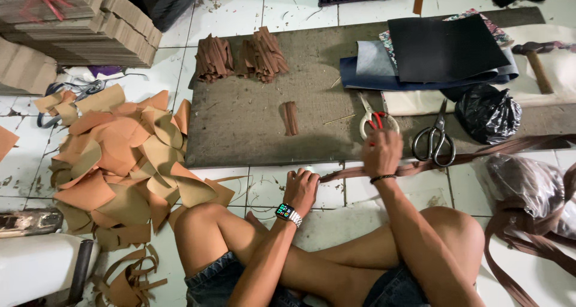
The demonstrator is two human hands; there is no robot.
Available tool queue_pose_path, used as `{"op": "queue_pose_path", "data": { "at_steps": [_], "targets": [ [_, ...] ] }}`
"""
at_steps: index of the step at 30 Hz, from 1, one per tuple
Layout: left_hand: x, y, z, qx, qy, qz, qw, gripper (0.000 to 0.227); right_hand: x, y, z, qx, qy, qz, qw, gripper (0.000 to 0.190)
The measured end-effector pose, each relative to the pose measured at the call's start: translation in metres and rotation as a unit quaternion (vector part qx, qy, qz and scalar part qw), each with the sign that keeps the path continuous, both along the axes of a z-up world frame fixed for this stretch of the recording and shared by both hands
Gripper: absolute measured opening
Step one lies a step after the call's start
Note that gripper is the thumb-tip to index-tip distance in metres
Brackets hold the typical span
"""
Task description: The person sits on the floor and cuts a long brown leather strap into short segments using scissors. They repeatedly measure, cut, and stack the pieces on a work mat.
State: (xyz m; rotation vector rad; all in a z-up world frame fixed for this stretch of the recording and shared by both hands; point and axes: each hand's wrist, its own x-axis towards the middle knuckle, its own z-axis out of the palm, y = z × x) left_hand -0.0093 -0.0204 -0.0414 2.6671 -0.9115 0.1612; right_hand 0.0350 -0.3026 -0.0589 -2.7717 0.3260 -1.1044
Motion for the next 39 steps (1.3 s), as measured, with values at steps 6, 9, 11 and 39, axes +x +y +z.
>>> {"op": "queue_pose_path", "data": {
  "at_steps": [6,9,11,39],
  "targets": [
    [0.007,0.0,-0.012,0.001,-0.036,-0.002,0.999,0.012,-0.051,0.096,0.058,0.229,0.207,0.354,0.883,0.009],
    [0.002,0.007,0.0,-0.013,-0.018,0.006,1.0,0.013,-0.063,0.104,0.057,0.195,0.315,0.314,0.874,0.019],
    [0.0,0.01,0.004,-0.012,-0.021,0.012,1.0,0.012,-0.069,0.094,0.054,0.201,0.327,0.294,0.875,0.017],
    [0.01,0.014,0.041,-0.161,0.104,0.208,0.959,0.015,-0.065,0.029,0.065,0.172,0.276,0.09,0.941,0.031]
  ]
}}
